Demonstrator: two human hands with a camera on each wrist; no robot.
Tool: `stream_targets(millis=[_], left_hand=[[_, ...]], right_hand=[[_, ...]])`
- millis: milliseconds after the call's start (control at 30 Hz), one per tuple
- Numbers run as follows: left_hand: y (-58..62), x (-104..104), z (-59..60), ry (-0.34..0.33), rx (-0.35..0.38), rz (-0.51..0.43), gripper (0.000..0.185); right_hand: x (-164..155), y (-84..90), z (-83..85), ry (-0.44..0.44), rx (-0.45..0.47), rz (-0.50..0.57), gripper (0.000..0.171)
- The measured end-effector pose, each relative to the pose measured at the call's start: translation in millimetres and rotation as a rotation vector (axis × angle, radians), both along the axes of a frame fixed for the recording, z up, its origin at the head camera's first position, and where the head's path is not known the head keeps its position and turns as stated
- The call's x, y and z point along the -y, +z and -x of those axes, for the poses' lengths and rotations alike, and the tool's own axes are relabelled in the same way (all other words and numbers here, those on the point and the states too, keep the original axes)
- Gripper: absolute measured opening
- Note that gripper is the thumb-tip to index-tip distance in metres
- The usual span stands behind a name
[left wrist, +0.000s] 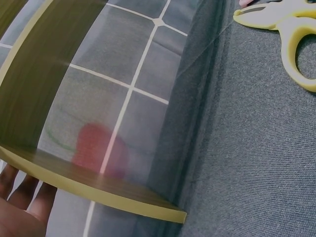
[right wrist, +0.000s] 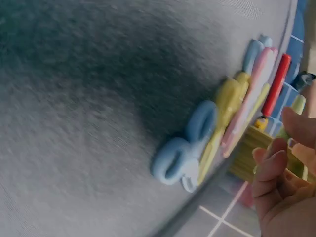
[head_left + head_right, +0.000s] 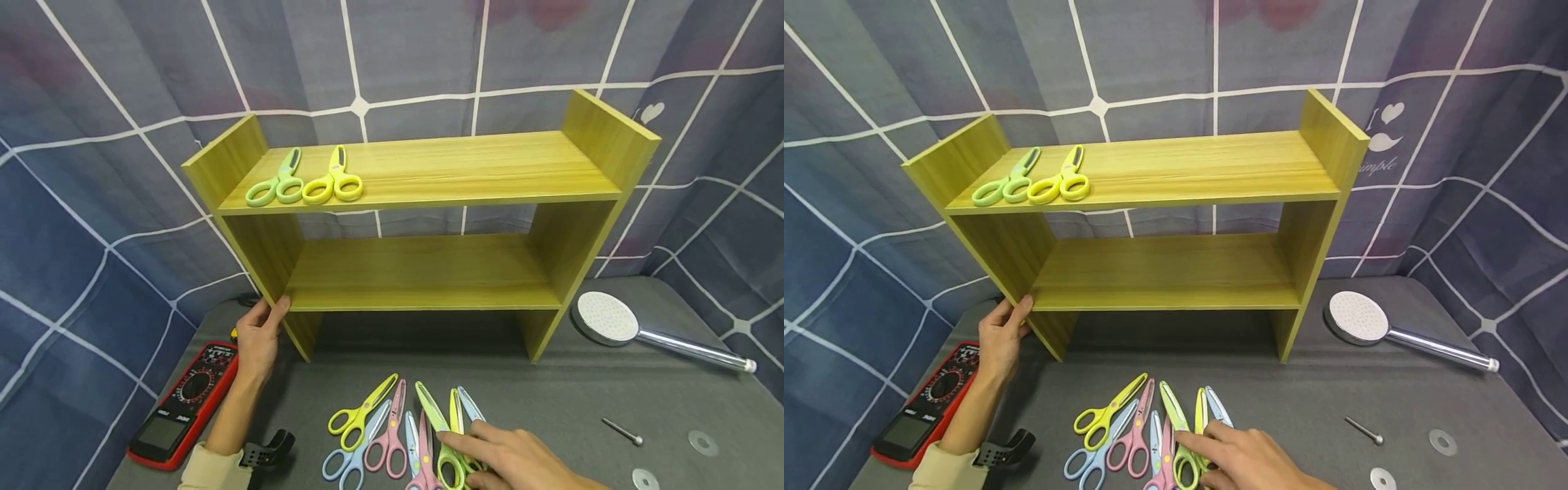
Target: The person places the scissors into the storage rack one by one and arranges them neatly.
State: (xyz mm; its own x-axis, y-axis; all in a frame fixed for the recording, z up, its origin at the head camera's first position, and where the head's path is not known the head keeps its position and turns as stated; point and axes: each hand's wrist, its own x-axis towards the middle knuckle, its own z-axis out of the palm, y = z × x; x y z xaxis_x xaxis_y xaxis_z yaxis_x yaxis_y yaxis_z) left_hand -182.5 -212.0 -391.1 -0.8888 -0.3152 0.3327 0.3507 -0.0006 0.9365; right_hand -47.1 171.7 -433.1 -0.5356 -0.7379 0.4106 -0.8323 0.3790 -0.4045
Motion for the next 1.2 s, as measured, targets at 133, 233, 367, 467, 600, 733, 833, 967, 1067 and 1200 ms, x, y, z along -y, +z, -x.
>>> stream_targets(millis=[133, 233, 367, 467, 600, 733, 833, 967, 1067, 1200], left_hand=[[1.0, -1, -0.5, -0.001, -0.001, -0.010, 0.022], [1.5, -1, -0.9, 0.002, 0.006, -0.015, 0.022], [0.6, -2, 0.0, 0.024, 0.011, -0.016, 0.019], [-1.0, 0, 0.8, 0.034, 0.006, -0.015, 0.017], [-1.2, -1, 1.5, 0.029, -0.007, -0.025, 0.017], [-0.6, -2, 1.6, 0.028, -0.010, -0.038, 0.017], [-0.8, -1, 1.7, 0.037, -0.009, -0.026, 0.016], [-1.4, 0, 1.9, 0.038, -0.008, -0.010, 0.017], [-1.4, 0, 2.0, 0.028, -0.010, -0.009, 0.018], [-1.4, 0, 2.2, 0.024, -0.011, -0.011, 0.019]], right_hand=[[2, 15.8, 0.1, -0.015, -0.094, 0.109, 0.045], [3, 35.4, 0.7, -0.027, -0.091, 0.166, 0.045], [5, 68.1, 3.8, -0.041, -0.155, 0.257, 0.037], [9, 96.3, 7.5, -0.048, -0.258, 0.357, 0.033], [11, 134.3, 14.6, -0.079, -0.385, 0.453, 0.034], [9, 166.4, 24.6, -0.138, -0.418, 0.458, 0.038], [10, 184.8, 32.0, -0.208, -0.405, 0.418, 0.042], [14, 197.9, 41.7, -0.314, -0.372, 0.355, 0.038], [19, 205.1, 49.9, -0.367, -0.372, 0.340, 0.034], [28, 219.5, 62.8, -0.409, -0.431, 0.352, 0.032]])
